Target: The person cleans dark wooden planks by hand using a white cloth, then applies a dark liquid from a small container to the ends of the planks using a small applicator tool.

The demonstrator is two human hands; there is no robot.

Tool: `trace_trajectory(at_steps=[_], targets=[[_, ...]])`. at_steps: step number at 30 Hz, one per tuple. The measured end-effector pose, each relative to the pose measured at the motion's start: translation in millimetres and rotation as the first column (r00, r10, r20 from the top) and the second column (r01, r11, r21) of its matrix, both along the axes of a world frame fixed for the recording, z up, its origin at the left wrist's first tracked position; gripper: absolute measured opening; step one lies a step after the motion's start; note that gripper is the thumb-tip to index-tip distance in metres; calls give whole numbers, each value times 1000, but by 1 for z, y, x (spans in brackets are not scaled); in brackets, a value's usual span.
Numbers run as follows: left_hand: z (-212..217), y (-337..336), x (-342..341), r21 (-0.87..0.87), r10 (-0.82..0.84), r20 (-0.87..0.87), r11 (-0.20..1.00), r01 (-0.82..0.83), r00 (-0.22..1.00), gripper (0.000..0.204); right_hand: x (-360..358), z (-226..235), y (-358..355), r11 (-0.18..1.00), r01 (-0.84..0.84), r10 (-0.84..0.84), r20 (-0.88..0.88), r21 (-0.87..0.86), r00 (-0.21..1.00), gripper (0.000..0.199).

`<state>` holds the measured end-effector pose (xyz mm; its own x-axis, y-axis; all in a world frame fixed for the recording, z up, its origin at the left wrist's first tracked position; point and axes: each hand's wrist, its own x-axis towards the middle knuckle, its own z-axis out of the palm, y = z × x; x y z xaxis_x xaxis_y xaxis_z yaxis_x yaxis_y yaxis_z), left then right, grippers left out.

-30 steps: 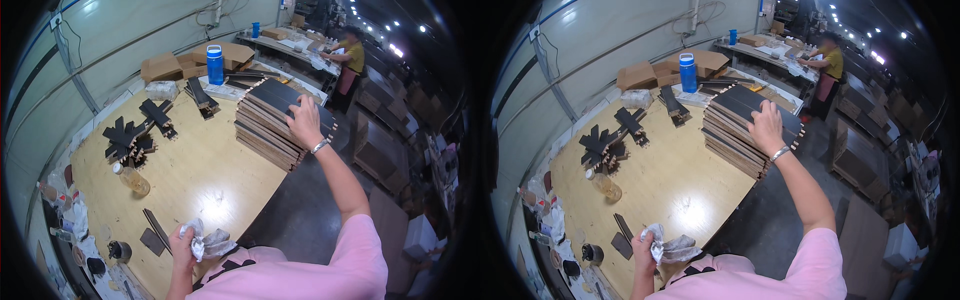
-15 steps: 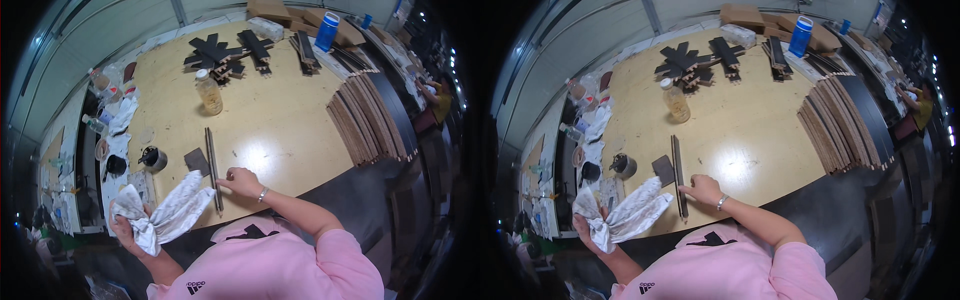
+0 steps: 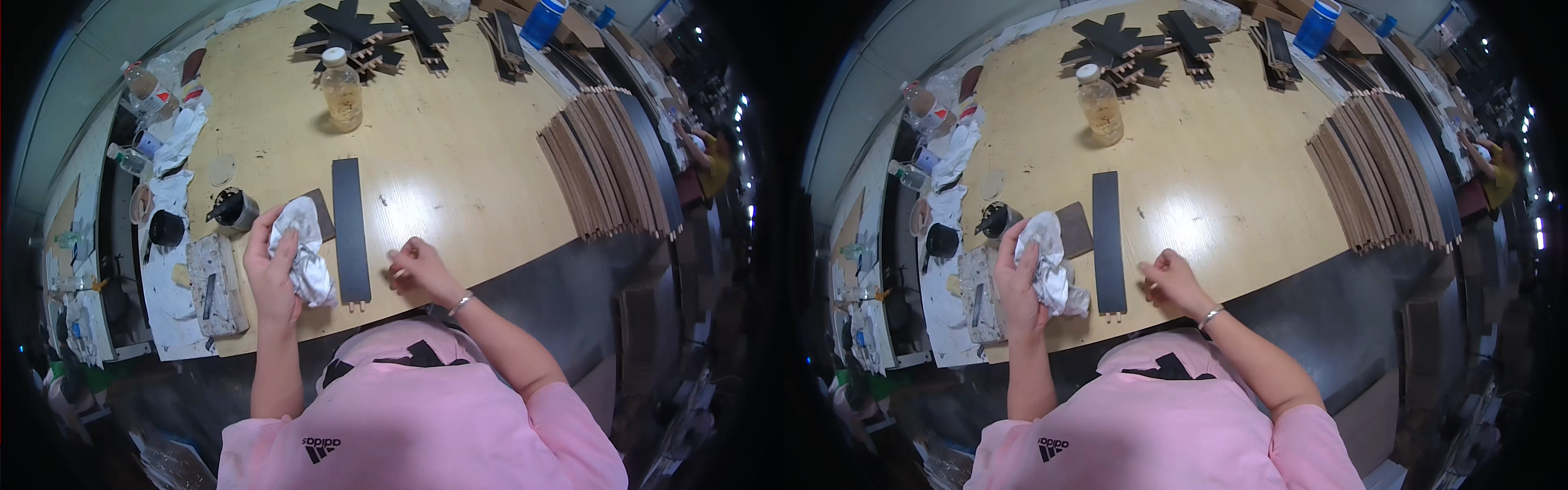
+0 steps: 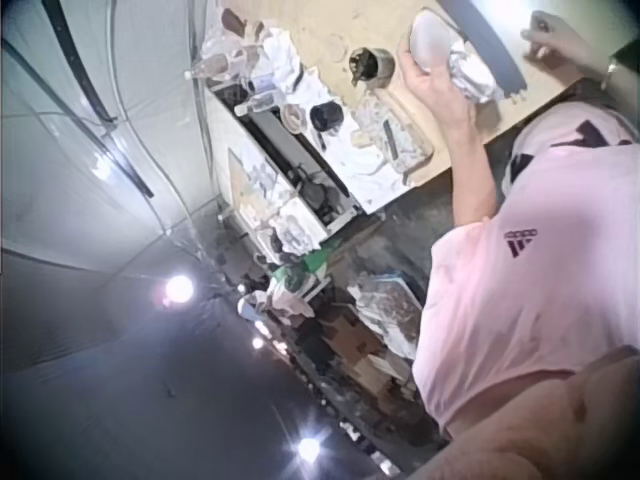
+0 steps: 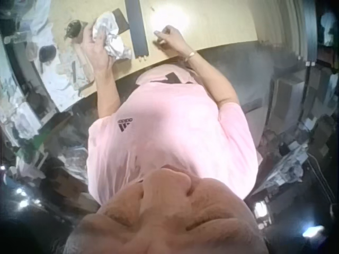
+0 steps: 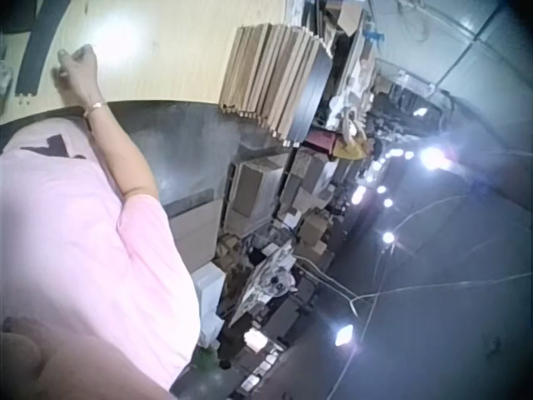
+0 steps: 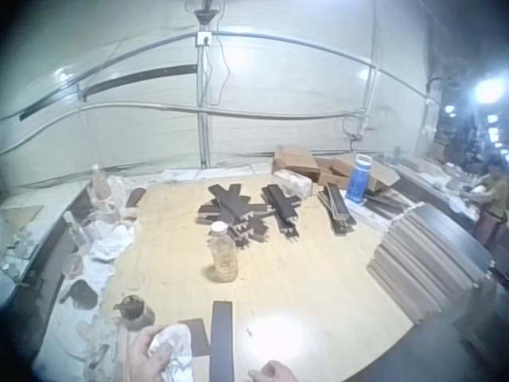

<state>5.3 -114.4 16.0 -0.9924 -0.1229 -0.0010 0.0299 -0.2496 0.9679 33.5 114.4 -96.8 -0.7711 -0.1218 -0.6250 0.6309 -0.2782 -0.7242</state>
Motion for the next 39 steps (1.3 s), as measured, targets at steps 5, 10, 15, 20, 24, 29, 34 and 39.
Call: trace_trajectory(at_steps=[5,10,15,20,24,29,34,39], targets=[[-10,13,-21,94,-61,-34,994,64,998,29,2,1,-44,411,-217,552,-52,885,832,59],[-6,5,-16,141,2,-32,990,2,999,24,-3,6,-79,215,-38,651,-115,976,750,68],[-16,-20,3,95,31,12,995,-32,999,24,-7,2,-88,241,-62,652,-114,969,750,68],[-15,-22,10,45,-37,66,998,34,997,27,-3,-26,-45,844,-35,296,-410,535,862,52],[-34,3,13,-335,-152,-41,933,130,988,27,22,32,5,891,117,-148,-36,-438,988,47],[-60,83,58,-751,-718,-330,593,290,613,32,80,33,39,809,343,-295,176,-476,939,39],[-107,115,0,-633,-479,24,672,384,877,22,119,43,50,743,364,-282,231,-561,931,46],[-146,126,-53,-762,-443,-145,621,186,885,29,130,35,48,704,414,-330,250,-577,910,45]])
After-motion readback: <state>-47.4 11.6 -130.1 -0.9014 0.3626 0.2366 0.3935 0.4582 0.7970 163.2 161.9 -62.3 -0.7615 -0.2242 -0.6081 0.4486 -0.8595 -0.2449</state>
